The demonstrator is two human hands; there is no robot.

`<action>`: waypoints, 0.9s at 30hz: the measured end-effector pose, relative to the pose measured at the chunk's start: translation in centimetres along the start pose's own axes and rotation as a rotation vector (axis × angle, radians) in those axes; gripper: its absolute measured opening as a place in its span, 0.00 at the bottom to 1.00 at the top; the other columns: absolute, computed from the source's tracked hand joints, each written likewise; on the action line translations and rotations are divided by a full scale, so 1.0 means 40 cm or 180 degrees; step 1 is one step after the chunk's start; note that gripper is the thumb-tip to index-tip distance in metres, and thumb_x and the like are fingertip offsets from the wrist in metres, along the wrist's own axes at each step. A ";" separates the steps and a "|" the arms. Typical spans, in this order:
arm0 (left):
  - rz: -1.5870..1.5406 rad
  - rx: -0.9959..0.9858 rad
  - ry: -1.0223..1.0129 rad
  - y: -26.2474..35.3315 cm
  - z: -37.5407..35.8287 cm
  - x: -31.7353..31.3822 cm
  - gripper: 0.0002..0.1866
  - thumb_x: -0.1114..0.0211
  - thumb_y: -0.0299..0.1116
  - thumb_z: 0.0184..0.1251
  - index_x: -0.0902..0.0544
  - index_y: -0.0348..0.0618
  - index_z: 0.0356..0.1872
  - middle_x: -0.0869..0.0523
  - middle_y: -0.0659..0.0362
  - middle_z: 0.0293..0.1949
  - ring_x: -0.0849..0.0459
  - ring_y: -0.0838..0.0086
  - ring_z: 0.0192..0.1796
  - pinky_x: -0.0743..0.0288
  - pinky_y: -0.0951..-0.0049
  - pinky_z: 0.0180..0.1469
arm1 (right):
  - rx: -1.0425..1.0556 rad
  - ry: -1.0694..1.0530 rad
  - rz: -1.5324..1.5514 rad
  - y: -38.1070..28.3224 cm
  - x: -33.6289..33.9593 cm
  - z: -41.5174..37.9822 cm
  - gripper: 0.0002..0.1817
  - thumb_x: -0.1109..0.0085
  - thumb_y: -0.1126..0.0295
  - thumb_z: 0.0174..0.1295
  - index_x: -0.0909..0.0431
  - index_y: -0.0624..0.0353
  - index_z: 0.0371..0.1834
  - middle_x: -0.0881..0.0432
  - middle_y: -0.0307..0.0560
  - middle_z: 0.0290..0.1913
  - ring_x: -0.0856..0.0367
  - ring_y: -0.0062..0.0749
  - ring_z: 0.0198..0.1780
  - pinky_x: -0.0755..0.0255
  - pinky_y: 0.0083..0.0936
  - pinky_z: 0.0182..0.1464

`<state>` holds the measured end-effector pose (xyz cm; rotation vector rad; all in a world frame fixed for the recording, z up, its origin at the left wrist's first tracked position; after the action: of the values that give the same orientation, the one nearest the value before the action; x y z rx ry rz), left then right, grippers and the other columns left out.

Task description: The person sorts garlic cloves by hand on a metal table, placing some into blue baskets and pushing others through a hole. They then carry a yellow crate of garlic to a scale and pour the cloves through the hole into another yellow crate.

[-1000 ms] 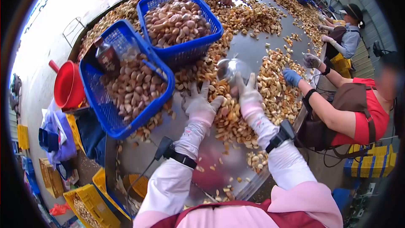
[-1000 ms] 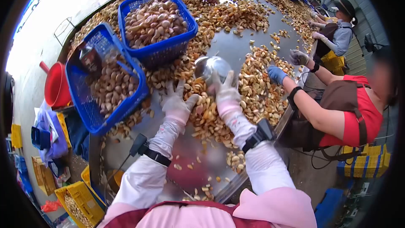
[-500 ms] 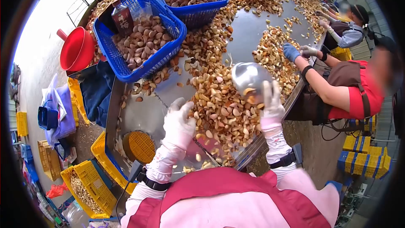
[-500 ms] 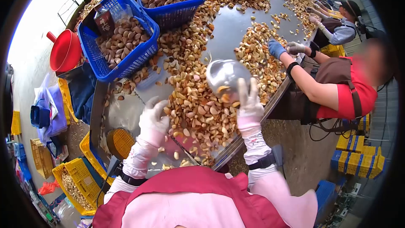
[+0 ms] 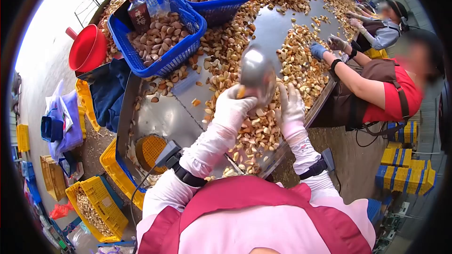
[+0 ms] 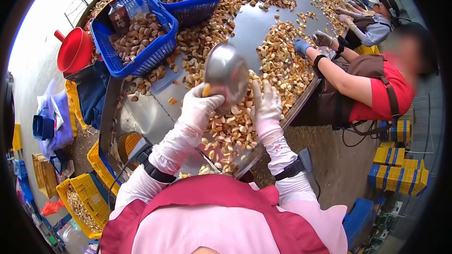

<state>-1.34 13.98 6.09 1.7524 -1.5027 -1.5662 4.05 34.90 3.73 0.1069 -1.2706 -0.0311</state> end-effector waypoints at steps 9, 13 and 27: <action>0.3413 -0.3380 -0.0517 0.219 -0.137 0.073 0.13 0.29 0.22 0.50 0.11 0.49 0.38 0.10 0.60 0.39 0.12 0.62 0.52 0.31 0.49 0.68 | -0.0228 -0.1292 0.1119 -0.206 -0.129 -0.024 0.28 0.45 0.55 0.71 0.37 0.50 0.71 0.32 0.54 0.69 0.34 0.43 0.72 0.37 0.41 0.72; 0.0805 -0.1801 0.1875 0.203 -0.321 0.372 0.16 0.39 0.21 0.66 0.18 0.32 0.54 0.13 0.49 0.53 0.12 0.58 0.50 0.18 0.58 0.56 | 0.0014 -0.1075 0.0847 -0.191 -0.086 0.006 0.05 0.43 0.73 0.62 0.20 0.52 0.40 0.19 0.49 0.40 0.17 0.48 0.48 0.17 0.39 0.46; 0.4223 0.1541 0.3784 0.153 -0.325 1.190 0.37 0.35 0.34 0.62 0.33 0.43 0.75 0.17 0.48 0.65 0.18 0.60 0.66 0.25 0.65 0.67 | 0.0521 -0.0711 0.2094 -0.278 -0.098 -0.033 0.15 0.26 0.67 0.53 0.16 0.51 0.44 0.26 0.53 0.42 0.19 0.53 0.46 0.23 0.44 0.46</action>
<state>-1.13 -33.57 -8.45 0.9164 -1.6466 0.4594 4.56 24.24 -1.46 -0.1822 -1.4783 0.6426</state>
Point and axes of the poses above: each hand's wrist, its own z-axis towards the middle knuckle, its own x-axis out of the back of the hand, y = z × x, the point moved 1 cm from there along z, towards the middle knuckle
